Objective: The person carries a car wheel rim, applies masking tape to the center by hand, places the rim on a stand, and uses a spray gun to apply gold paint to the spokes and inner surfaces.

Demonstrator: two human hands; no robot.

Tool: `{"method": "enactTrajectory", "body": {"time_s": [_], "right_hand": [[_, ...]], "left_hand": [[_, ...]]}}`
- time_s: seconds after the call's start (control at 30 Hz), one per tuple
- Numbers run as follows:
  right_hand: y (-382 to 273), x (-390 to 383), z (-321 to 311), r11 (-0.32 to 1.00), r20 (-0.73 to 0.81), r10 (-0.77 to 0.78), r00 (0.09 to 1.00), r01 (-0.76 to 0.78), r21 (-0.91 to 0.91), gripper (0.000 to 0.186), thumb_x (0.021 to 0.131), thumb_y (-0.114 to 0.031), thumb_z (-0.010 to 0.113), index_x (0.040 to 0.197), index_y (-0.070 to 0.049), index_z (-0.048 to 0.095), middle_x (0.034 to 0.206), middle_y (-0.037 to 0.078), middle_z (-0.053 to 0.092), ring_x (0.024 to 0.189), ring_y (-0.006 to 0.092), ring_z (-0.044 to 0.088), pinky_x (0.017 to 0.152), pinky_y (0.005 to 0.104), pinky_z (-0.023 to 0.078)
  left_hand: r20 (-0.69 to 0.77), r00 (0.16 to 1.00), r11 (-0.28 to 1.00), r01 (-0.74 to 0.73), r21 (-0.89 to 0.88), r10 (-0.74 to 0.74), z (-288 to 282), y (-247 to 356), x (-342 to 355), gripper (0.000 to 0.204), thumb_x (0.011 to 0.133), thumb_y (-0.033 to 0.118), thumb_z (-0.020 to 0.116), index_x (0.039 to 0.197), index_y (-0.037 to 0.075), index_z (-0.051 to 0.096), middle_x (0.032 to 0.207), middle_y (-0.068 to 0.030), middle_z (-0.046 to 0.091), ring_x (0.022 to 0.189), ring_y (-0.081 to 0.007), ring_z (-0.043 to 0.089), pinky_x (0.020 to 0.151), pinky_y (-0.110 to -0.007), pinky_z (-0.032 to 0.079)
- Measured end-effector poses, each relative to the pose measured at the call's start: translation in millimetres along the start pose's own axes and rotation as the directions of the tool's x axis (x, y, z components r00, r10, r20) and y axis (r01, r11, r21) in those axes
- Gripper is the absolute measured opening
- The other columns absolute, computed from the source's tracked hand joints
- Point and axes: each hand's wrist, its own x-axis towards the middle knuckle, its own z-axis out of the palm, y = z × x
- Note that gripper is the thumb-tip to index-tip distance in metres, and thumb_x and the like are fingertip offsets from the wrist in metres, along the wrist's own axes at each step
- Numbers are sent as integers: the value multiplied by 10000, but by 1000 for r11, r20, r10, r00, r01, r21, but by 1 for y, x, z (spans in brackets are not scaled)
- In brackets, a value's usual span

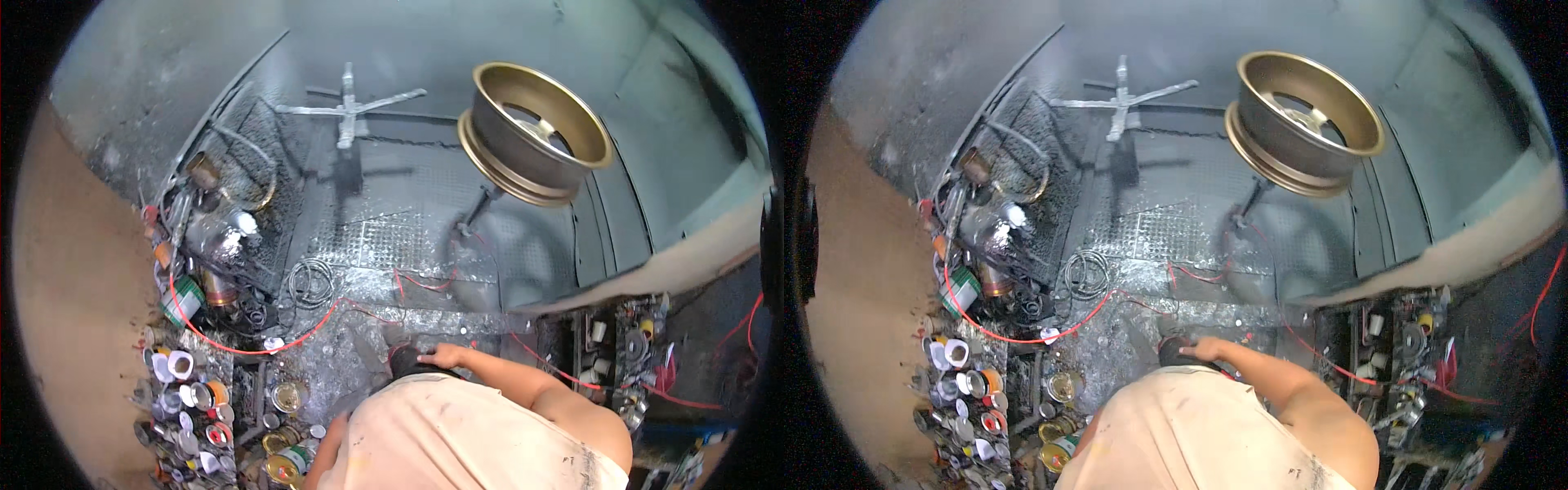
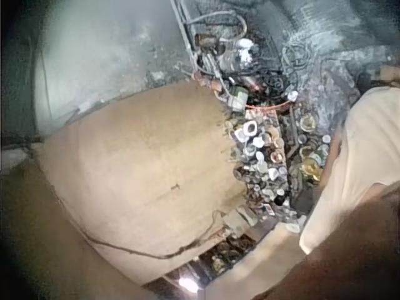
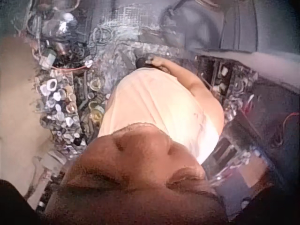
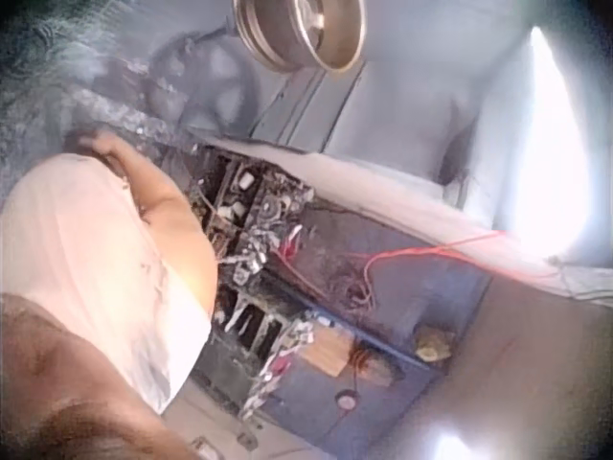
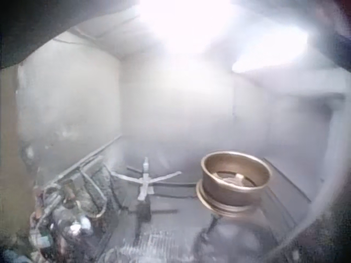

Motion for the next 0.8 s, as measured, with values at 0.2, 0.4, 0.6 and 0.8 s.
{"method": "enactTrajectory", "body": {"time_s": [0.2, 0.4, 0.6, 0.8], "right_hand": [[24, -34, -18, 995, -185, 41, 982, -56, -78, 772, 947, -685, 511, 1266, -3, 683, 1278, 279, 654, 1222, 419, 612, 1050, 451, 460], [22, -50, -99, 933, -315, -173, 933, 257, 250, 706, 1023, -601, 454, 1236, 34, 677, 1242, 243, 690, 1142, 376, 664, 985, 448, 497], [2, -68, -259, 194, -75, -524, 849, 204, 960, 811, 1055, -629, 310, 1455, 57, 474, 1446, 207, 558, 1331, 328, 549, 1127, 453, 426], [-29, -78, -405, -303, 36, -588, 808, -262, 916, 818, 1045, -635, 294, 1469, 48, 449, 1490, 226, 509, 1390, 356, 480, 1179, 472, 351]], "left_hand": [[54, 966, 966, -256, 46, 253, -118, 221, 85, 426, 906, 232, 696, 1268, 13, 649, 1122, -235, 715, 1058, -348, 698, 911, -419, 542], [-140, 760, 773, -625, 110, 634, -199, 414, 145, 354, 943, 194, 673, 1258, 34, 654, 1239, -207, 675, 1171, -344, 643, 1034, -414, 479], [-97, 365, 374, -852, 365, 926, -245, 682, 176, 420, 968, 334, 635, 1265, 37, 645, 1254, -201, 643, 1207, -376, 583, 1056, -458, 444], [37, 16, -3, -887, 461, 999, -234, 957, 253, 540, 973, 430, 526, 1314, 20, 610, 1242, -204, 637, 1213, -385, 561, 1069, -473, 412]]}}
